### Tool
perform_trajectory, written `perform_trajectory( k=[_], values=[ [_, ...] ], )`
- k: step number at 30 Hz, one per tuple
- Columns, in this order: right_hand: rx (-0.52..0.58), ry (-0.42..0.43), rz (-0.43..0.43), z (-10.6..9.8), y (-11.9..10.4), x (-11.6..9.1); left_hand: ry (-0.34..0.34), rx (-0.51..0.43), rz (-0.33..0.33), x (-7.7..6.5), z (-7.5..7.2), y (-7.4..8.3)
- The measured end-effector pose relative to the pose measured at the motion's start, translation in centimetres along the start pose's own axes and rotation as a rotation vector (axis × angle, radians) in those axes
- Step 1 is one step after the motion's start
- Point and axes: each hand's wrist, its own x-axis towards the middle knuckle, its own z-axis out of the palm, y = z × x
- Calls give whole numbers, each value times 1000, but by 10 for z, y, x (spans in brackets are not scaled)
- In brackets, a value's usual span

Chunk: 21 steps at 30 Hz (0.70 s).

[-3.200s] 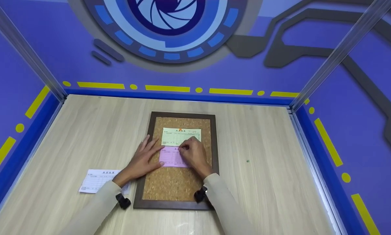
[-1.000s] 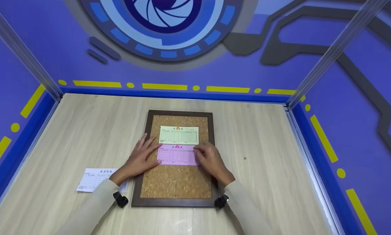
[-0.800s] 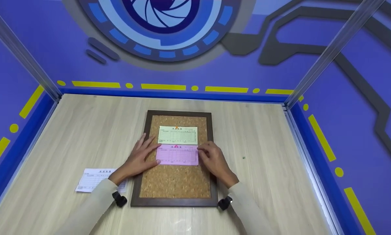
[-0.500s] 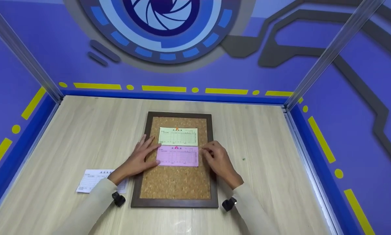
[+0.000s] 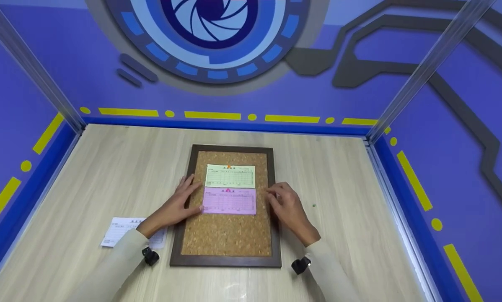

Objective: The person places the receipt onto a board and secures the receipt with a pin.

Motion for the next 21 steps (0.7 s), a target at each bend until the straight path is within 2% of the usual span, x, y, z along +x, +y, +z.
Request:
perform_trajectory(
  k=[12, 21],
  values=[
    [16, -2, -8, -4, 10, -6, -4, -6, -11, 0, 2, -1],
    [-25, -8, -6, 2, 24, -14, -10, 10, 4, 0, 3, -1]
  ],
)
